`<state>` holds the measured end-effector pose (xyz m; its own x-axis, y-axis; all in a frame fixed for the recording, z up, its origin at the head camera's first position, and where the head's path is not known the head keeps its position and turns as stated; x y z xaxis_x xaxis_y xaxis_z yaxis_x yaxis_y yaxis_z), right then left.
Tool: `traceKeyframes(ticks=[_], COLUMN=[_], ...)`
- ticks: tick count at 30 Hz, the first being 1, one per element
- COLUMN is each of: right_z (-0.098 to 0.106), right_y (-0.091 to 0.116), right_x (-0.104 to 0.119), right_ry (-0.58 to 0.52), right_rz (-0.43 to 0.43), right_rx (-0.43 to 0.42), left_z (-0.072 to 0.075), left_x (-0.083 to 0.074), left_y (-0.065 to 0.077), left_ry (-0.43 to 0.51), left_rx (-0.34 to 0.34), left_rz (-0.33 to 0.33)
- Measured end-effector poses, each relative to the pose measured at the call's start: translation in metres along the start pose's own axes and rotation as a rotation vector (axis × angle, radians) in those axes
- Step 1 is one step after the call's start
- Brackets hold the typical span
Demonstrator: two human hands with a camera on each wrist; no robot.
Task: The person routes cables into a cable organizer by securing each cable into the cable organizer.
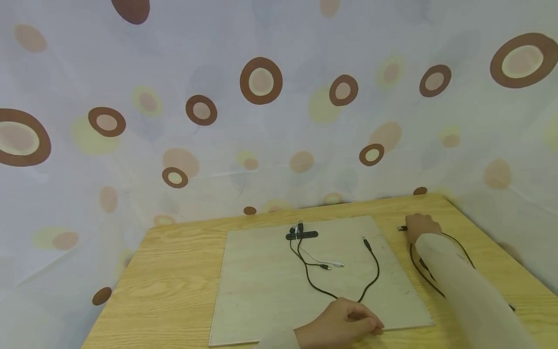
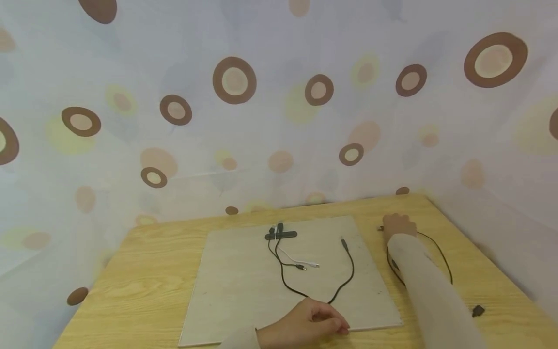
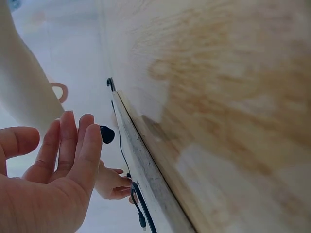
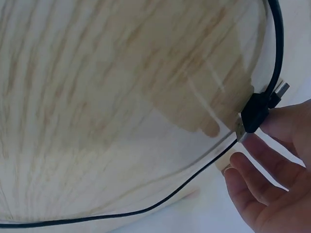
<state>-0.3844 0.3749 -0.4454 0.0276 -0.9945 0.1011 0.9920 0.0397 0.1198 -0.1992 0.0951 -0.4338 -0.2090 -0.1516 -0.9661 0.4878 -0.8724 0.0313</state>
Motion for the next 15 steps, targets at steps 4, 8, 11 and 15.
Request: traceKeyframes(ticks=[4, 8, 11, 15], right_z=[0.0013, 0.003, 0.0049, 0.0053], right_y=[-0.0036, -0.004, -0.0017, -0.0003], right_x=[0.0002, 0.004, 0.0071, 0.0093], right_ry=[0.046, 0.111, 0.167, 0.242], right_rz=[0.026, 0.065, 0.087, 0.112], right_rx=[-0.032, -0.069, -0.096, -0.112], left_z=[0.0023, 0.0053, 0.0062, 0.0066], left_x=[0.0014, 0.0013, 0.0012, 0.0023], left_y=[0.0021, 0.0029, 0.0025, 0.0028], left_ry=[0.032, 0.048, 0.035, 0.037], left_rx=[0.004, -0.005, -0.011, -0.005], left_rz=[0.016, 0.011, -0.001, 0.007])
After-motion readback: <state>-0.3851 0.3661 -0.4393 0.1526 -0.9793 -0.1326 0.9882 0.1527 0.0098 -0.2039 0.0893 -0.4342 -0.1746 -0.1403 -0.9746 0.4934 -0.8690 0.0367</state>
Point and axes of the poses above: each hand's wrist, its own y-axis away from the middle knuckle, its own z-axis out of the back of the hand, x = y × z, the point moved 6 cm from there along -y, towards the middle knuckle, and after that the axes turned 8 degrees about x, right-handed, at the moved point
